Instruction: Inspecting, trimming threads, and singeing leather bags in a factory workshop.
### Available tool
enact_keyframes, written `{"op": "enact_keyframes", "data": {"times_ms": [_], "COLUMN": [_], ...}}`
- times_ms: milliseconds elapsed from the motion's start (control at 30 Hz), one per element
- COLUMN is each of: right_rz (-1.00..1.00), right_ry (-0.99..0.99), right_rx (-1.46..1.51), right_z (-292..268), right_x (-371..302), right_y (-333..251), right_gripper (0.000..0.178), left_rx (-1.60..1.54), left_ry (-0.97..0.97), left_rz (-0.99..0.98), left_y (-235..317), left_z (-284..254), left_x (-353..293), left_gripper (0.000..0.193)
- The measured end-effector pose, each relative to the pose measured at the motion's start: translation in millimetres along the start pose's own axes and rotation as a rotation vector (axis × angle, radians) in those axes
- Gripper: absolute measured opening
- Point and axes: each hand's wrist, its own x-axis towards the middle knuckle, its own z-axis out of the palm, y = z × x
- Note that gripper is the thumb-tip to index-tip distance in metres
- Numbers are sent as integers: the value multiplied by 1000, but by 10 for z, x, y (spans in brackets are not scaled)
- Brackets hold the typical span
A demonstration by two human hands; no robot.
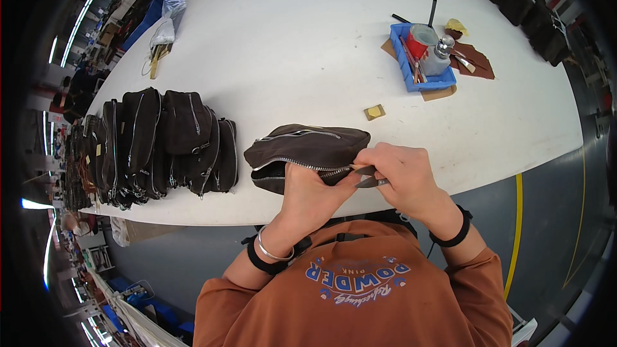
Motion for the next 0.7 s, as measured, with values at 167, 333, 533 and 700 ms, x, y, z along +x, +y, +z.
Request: {"op": "enact_keyframes", "data": {"times_ms": [167, 333, 533, 700], "right_rz": [86, 496, 464, 508], "right_ry": [-176, -100, 7, 35], "right_rx": [-36, 732, 477, 505], "right_z": [-6, -215, -277, -157], "right_x": [47, 25, -103, -68], "right_y": [32, -4, 173, 85], "right_gripper": [12, 13, 21, 17], "left_rx": [-44, -349, -361, -406], "left_ry": [-94, -36, -47, -54], "left_rz": [-84, -241, -294, -301], "left_y": [14, 58, 55, 49], "left_z": [-31, -91, -134, -140], "left_x": [41, 79, 101, 106], "left_gripper": [29, 27, 28, 25]}}
